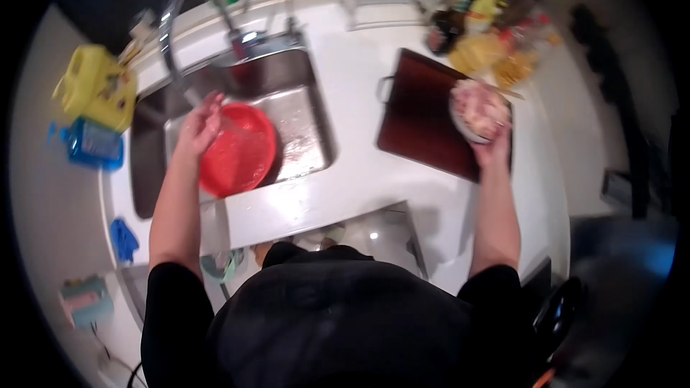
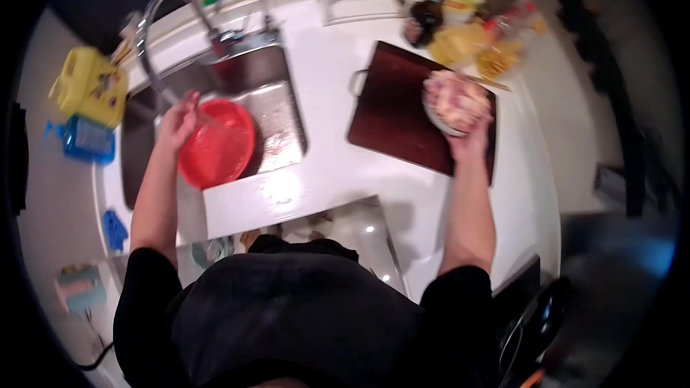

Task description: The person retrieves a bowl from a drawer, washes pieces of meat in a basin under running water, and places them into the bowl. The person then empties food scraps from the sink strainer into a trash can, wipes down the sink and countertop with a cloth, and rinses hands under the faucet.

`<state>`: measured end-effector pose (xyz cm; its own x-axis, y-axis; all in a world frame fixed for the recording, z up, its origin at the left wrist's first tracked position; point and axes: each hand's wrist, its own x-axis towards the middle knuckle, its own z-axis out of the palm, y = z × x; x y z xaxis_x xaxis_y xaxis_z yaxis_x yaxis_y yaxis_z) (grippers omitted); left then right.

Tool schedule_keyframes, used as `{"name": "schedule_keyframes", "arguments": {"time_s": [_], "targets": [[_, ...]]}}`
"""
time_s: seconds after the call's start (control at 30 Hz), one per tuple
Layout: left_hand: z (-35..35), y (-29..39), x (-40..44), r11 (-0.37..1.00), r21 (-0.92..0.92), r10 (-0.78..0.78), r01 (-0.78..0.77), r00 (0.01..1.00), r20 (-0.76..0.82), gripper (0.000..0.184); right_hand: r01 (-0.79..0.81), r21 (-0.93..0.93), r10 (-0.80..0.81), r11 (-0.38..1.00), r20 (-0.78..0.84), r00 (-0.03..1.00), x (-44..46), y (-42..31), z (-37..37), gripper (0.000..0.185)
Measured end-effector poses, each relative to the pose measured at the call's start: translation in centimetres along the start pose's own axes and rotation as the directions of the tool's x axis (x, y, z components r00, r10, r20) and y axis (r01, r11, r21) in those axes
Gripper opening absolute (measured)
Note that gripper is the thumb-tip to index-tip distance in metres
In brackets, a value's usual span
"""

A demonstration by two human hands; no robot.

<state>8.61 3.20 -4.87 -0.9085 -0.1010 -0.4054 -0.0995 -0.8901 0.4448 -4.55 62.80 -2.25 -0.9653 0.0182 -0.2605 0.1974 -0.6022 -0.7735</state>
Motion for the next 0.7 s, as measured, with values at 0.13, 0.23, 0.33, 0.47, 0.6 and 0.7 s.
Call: {"name": "schedule_keyframes", "arguments": {"time_s": [0.13,0.23,0.33,0.47,0.6,0.7], "targets": [[-9.5,1.7,-3.2,0.122,0.909,0.116,0.398,0.904,-0.412,0.045,-0.033,-0.245,-0.05,0.969,-0.325,0.944,0.4,-0.9,-0.7,0.052],[-12.9,2.0,-4.3,-0.46,0.555,0.281,0.693,0.706,-0.65,0.062,-0.027,-0.004,0.024,1.0,-0.337,0.941,0.7,-2.4,-4.6,0.054],[-18.8,1.2,-3.9,0.219,0.57,0.007,0.792,0.583,-0.812,0.051,0.293,-0.488,-0.533,0.822,-0.478,0.699,-4.7,-1.2,1.0,0.049],[-21.3,1.3,-2.7,0.349,0.646,-0.16,0.679,0.723,-0.672,0.032,0.451,-0.516,-0.484,0.728,0.078,0.871,-8.2,7.1,10.2,0.025],[-15.6,2.0,-4.5,0.6,0.626,-0.037,0.498,0.799,-0.6,0.019,-0.196,-0.45,0.37,0.871,0.341,0.864,-12.1,18.1,25.5,0.025],[-15.0,1.8,-6.6,0.737,0.398,-0.194,0.546,0.735,-0.65,0.018,-0.477,-0.376,0.602,0.794,0.385,0.699,-12.3,24.7,32.5,0.018]]}}
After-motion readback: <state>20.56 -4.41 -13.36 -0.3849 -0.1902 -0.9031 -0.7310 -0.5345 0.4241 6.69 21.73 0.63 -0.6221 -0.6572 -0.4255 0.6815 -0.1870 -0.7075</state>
